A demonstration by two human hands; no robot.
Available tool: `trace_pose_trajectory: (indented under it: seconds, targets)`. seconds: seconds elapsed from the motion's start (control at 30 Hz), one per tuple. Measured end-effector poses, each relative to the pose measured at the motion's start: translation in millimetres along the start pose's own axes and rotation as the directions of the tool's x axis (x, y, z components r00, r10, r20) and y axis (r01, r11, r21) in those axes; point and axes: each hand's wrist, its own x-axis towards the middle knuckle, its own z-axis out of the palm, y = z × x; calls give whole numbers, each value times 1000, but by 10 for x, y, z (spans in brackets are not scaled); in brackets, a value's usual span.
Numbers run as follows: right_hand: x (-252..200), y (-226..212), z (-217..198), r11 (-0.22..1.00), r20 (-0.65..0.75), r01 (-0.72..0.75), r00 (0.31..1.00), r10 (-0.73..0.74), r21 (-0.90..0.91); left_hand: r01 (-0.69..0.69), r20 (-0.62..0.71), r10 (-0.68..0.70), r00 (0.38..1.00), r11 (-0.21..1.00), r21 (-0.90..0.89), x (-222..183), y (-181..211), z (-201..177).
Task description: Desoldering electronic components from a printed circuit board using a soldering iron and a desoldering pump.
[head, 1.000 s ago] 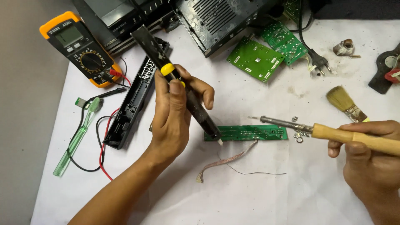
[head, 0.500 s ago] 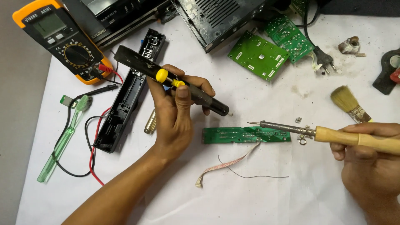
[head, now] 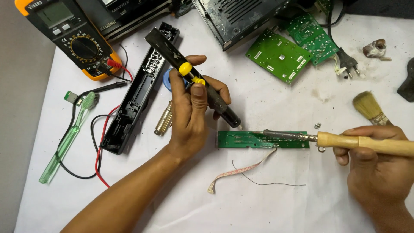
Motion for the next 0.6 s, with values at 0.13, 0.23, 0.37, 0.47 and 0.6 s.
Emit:
trace_pose_trajectory:
  seconds: [0.13, 0.23, 0.37, 0.47, 0.6]
  targets:
    - [49, 256, -93, 939, -30, -194, 977, 210, 283, -7, -9, 7, 1000, 999, -34, 15, -30, -20]
    - [93, 244, -80, 958, 2, -186, 982, 191, 217, 0, -9, 0, 1000, 1000, -23, 19, -28, -19]
    - [160, 219, -57, 951, 35, -229, 973, 227, 208, 16, -2, -16, 1000, 1000, 2, 13, -25, -10]
    - [203, 290, -49, 938, 29, -249, 968, 250, 242, 16, 2, -16, 1000, 1000, 9, 10, -26, 2]
    - [369, 234, 33, 860, 76, -308, 950, 304, 407, -13, 15, 13, 1000, 1000, 0, 15, -56, 0]
